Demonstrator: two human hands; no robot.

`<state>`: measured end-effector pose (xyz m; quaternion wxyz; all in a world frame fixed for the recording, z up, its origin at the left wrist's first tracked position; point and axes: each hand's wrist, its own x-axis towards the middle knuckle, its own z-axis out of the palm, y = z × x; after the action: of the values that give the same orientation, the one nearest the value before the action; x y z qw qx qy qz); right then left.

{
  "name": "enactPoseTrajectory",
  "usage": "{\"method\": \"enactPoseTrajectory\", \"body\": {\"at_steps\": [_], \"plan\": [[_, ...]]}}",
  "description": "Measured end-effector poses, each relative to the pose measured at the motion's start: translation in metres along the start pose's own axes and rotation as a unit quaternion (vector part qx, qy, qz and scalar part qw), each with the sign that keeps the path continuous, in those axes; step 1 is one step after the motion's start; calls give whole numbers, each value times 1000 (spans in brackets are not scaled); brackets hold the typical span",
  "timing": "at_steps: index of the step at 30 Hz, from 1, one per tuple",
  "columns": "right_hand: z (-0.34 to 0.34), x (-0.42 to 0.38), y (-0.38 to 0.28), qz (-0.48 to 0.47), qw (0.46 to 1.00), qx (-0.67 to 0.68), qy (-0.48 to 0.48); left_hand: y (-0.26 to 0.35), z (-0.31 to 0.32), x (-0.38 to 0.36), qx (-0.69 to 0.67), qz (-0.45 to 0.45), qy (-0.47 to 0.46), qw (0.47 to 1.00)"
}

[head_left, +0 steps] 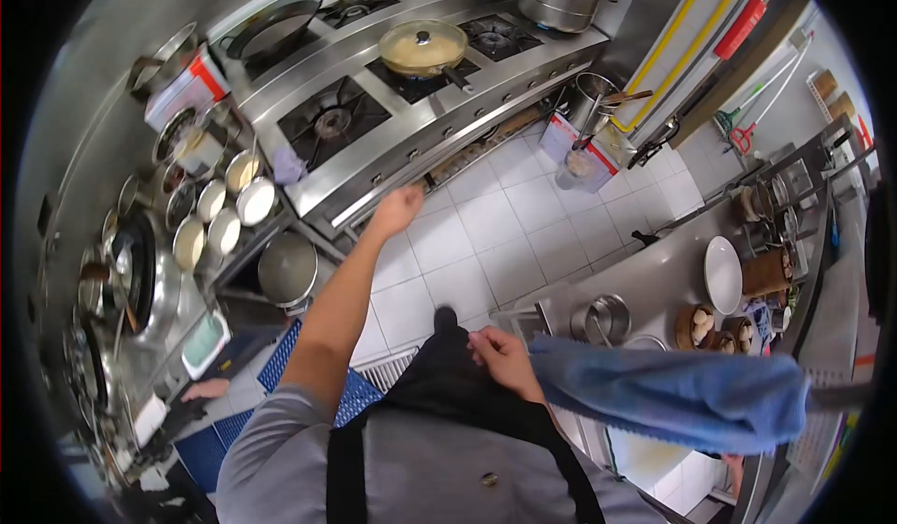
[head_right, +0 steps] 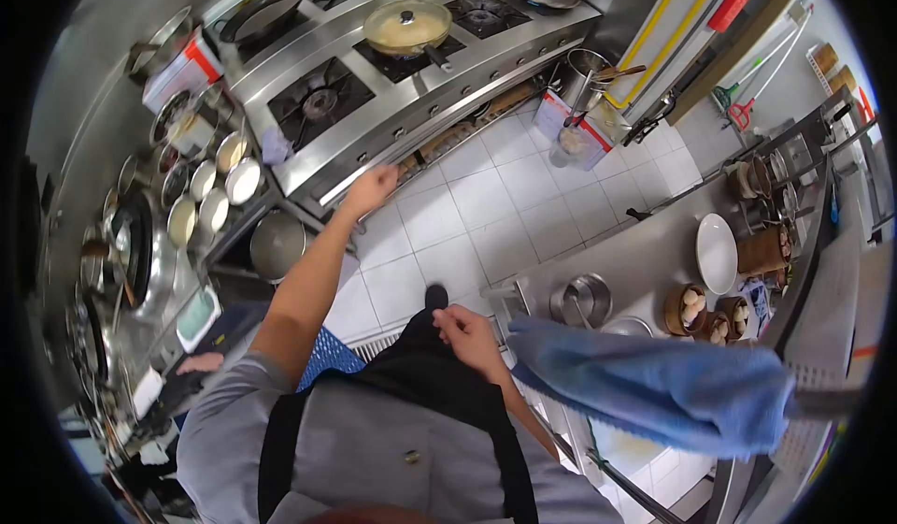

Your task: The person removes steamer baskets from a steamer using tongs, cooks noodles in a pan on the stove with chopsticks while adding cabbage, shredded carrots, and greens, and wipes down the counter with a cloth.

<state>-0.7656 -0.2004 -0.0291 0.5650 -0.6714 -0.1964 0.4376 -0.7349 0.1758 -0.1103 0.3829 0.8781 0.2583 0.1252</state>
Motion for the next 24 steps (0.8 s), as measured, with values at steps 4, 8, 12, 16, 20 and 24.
{"method": "enactPoseTrajectory", "body": {"at_steps": [4, 8, 12, 16, 20, 24], "plan": [[-23, 74, -20, 22, 997, 18, 73, 64, -52, 152, -53, 48, 87, 994], [-52, 159, -47, 0, 992, 34, 121, 38, -83, 298, 11, 32, 88, 996], [-83, 228, -97, -9, 980, -1, 198, 22, -105, 404, 120, 15, 58, 991], [-134, 305, -122, -21, 979, 7, 202, -4, -105, 493, 189, 69, 56, 978], [-187, 367, -143, -7, 961, -34, 275, -11, -93, 545, 274, 100, 44, 955], [-268, 416, -163, -10, 935, -12, 353, -6, -90, 554, 296, 63, 6, 953]]}}
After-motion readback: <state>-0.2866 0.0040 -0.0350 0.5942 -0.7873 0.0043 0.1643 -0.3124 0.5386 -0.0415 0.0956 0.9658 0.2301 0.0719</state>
